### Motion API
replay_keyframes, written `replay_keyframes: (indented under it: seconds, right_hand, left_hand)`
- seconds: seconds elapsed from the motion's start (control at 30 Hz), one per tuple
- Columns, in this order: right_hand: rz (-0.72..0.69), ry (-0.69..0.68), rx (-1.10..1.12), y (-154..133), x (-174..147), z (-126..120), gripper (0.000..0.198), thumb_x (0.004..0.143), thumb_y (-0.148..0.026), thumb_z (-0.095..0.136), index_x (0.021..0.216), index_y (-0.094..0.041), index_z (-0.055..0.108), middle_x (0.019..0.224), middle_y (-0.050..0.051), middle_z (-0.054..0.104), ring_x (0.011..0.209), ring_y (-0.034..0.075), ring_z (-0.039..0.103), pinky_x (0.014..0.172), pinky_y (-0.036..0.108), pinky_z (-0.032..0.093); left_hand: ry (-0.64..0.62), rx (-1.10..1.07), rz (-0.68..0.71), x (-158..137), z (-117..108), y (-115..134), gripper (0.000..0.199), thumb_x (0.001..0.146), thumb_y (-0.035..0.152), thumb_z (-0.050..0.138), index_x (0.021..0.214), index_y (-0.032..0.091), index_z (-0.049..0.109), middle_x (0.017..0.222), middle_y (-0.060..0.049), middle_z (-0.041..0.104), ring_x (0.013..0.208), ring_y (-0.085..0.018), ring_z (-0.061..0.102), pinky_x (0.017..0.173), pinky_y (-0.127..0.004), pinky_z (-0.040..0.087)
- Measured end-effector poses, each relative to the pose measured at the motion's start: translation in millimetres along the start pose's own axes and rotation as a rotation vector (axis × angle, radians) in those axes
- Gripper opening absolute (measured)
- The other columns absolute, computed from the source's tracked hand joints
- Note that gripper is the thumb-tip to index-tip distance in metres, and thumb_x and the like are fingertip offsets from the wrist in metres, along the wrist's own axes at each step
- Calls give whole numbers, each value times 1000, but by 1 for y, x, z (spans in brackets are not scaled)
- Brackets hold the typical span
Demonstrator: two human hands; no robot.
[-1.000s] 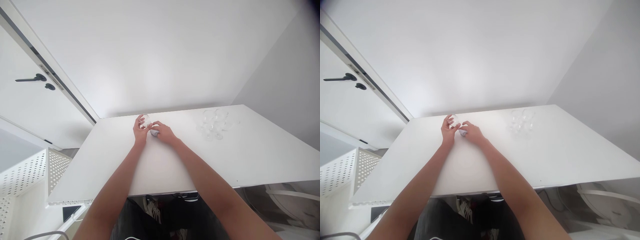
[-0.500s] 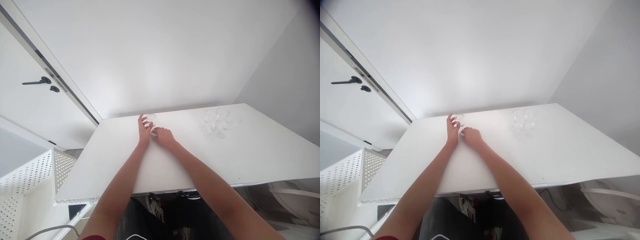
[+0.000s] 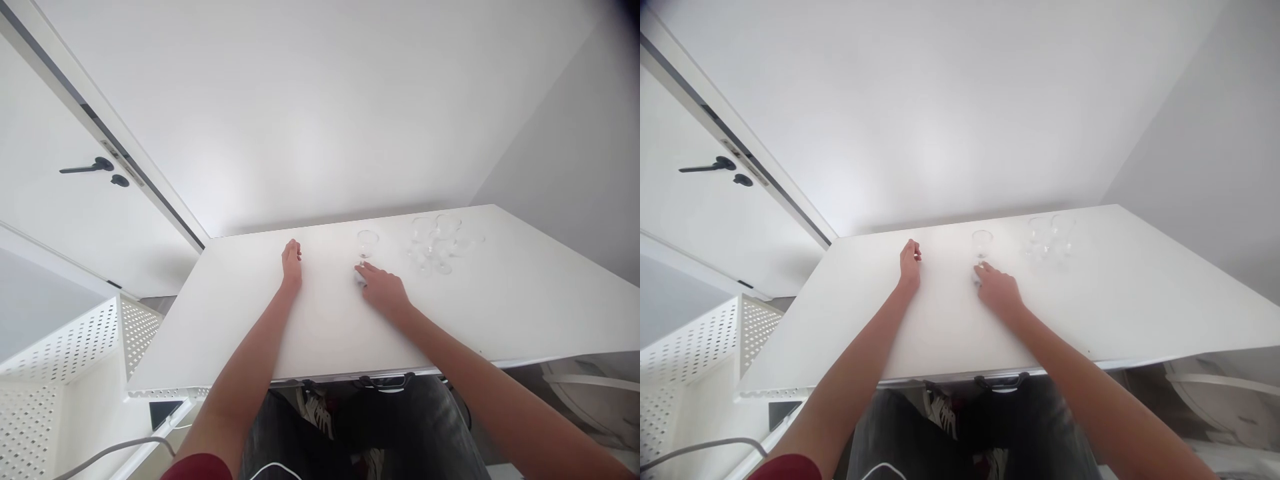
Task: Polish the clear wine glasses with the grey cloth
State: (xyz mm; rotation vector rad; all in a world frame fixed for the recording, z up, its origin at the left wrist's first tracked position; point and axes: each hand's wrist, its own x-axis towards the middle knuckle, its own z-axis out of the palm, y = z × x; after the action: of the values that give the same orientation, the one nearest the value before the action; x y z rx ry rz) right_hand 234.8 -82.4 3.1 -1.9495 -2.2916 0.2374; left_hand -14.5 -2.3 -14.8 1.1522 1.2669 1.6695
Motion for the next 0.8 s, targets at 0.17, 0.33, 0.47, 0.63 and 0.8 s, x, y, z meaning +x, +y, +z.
replay_keyframes:
  seconds: [0.17, 0.33, 0.47, 0.63, 0.8]
  right_hand:
    - [158, 4, -68, 42, -18, -7, 65, 86, -18, 44, 150, -30, 51, 163, 4, 43, 111, 30, 68, 85, 44, 54]
    - [223, 18, -96, 54, -24, -8, 65, 87, -18, 43, 150, -29, 51, 162, 6, 44, 105, 31, 70, 82, 46, 54]
    - [217, 24, -65, 52, -23, -9, 62, 88, -21, 44, 150, -28, 51, 162, 6, 44, 104, 31, 69, 82, 45, 54]
    - [276, 28, -44, 51, -19, -10, 61, 91, -24, 44, 151, -28, 49, 163, 7, 42, 105, 31, 70, 83, 44, 54]
    - [299, 31, -31, 52, -17, -10, 61, 91, -25, 43, 152, -27, 48, 165, 10, 38, 102, 31, 70, 81, 46, 55]
  left_hand:
    - [-23, -1, -13, -2, 0, 2, 48, 95, 65, 51, 71, 23, 49, 86, -4, 52, 77, -18, 47, 73, -32, 43]
    - [-60, 9, -26, -5, 0, 6, 44, 97, 59, 49, 72, 23, 49, 87, -4, 51, 78, -18, 45, 71, -30, 40]
    - [-67, 2, -37, -7, 1, 10, 40, 99, 53, 49, 73, 22, 50, 89, -4, 51, 77, -16, 44, 70, -28, 39]
    - [-80, -5, -53, -8, 2, 13, 40, 100, 49, 48, 71, 21, 49, 86, -4, 50, 75, -16, 42, 68, -27, 38]
    - [-107, 8, -79, -9, 3, 16, 44, 98, 50, 54, 66, 21, 48, 73, -2, 44, 69, -16, 40, 66, -28, 36]
